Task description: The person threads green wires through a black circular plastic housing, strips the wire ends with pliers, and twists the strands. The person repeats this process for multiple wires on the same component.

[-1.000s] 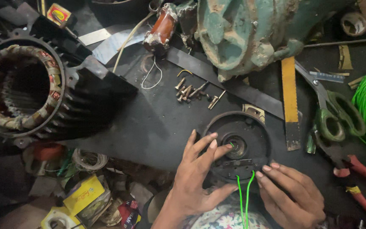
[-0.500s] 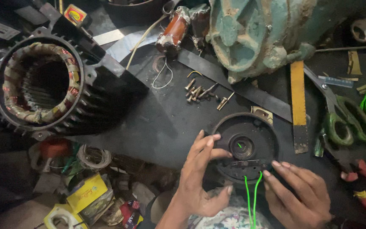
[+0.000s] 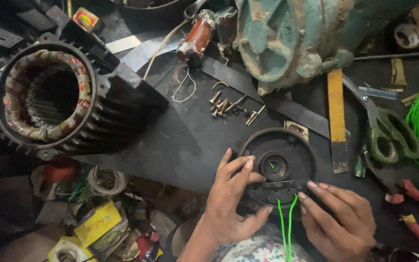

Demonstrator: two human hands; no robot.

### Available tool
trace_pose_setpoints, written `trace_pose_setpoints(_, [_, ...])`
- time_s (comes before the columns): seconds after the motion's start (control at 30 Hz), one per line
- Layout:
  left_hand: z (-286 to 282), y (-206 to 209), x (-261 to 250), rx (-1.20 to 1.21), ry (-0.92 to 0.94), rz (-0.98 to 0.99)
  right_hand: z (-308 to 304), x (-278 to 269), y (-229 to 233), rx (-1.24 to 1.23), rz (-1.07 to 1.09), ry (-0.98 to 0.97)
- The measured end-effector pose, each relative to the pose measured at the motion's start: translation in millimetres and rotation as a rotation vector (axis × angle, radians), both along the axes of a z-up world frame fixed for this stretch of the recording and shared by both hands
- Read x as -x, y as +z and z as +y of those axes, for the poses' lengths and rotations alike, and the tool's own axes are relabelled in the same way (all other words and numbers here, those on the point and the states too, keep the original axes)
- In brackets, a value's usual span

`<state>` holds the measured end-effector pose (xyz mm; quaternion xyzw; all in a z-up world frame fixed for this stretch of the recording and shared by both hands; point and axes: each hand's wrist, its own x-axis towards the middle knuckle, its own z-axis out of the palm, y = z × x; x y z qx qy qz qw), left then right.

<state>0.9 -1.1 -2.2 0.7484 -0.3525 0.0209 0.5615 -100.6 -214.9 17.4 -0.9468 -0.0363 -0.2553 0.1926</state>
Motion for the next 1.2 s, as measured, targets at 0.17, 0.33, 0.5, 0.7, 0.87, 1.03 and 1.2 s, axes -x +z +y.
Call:
trace_pose_setpoints(0.17, [-0.2, -3.0, -0.3, -0.006, -0.013, -0.004, 6.3, -2.5, 2.0, -0.004, -0.031, -0.037])
trace_pose_setpoints(0.33, [0.0, -4.2, 0.6, -0.005, -0.018, 0.006, 6.4, -3.8, 1.6, 0.009, -0.042, -0.046])
trace_pose_setpoints(0.5, [-0.2, -5.2, 1.2, 0.007, -0.022, 0.025, 7.5, -1.4, -0.6, -0.02, -0.014, -0.08])
trace_pose_setpoints(0.7, [-0.9, -6.9, 2.1, 0.003, -0.019, 0.016, 6.5, -0.3, -1.5, 0.02, -0.028, -0.062])
trace_pose_setpoints(0.87, [-0.7, -7.6, 2.0, -0.005, -0.02, 0.006, 4.6, -0.7, -1.1, 0.002, -0.036, -0.039])
trace_pose_setpoints(1.03, [0.1, -8.3, 1.3, -0.002, -0.024, -0.008, 4.3, -0.8, -1.0, -0.005, -0.042, -0.027])
trace_pose_setpoints(1.2, [-0.4, -8.7, 0.9, 0.006, -0.021, -0.015, 2.9, -1.7, -0.2, -0.004, -0.047, -0.008])
